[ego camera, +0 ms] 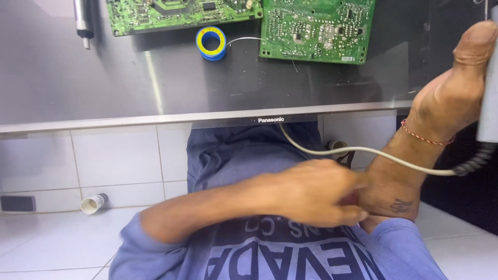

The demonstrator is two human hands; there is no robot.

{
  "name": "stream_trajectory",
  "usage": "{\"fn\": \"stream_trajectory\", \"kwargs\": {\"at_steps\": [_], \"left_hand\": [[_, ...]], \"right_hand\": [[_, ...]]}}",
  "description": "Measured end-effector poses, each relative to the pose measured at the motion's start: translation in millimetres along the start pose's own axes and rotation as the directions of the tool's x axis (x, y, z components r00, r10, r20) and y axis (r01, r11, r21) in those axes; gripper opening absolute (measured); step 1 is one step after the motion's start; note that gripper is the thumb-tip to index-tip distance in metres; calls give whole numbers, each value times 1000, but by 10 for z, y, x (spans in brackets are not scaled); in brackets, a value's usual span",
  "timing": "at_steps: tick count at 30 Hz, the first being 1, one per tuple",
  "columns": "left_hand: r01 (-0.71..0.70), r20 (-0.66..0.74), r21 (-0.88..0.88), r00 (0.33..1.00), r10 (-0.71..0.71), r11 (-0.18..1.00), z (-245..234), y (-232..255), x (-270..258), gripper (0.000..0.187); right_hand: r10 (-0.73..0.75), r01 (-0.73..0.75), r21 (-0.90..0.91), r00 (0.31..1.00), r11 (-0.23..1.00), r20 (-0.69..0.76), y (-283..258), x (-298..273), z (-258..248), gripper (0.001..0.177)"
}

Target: Soldering electronic components onto a printed circuit board using a soldering iron and solder wire.

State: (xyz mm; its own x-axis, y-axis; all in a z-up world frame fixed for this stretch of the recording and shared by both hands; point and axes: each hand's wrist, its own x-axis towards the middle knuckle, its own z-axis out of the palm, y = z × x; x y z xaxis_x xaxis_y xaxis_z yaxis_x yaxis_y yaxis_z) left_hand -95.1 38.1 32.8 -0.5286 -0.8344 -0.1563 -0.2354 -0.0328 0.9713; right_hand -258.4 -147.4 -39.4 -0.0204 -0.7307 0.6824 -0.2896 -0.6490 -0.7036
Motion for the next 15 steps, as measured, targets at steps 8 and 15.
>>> {"fn": "stream_trajectory", "kwargs": {"at_steps": [8,15], "left_hand": [[27,-770,18,638,-4,999,-836,-352,-546,6],[79,-864,218,480,154,973,-933,-687,-289,32]], "right_hand": [[11,-125,538,978,834,210,-12,-161,-76,40],[414,-380,615,905,691,94,-208,-244,100,60]]}}
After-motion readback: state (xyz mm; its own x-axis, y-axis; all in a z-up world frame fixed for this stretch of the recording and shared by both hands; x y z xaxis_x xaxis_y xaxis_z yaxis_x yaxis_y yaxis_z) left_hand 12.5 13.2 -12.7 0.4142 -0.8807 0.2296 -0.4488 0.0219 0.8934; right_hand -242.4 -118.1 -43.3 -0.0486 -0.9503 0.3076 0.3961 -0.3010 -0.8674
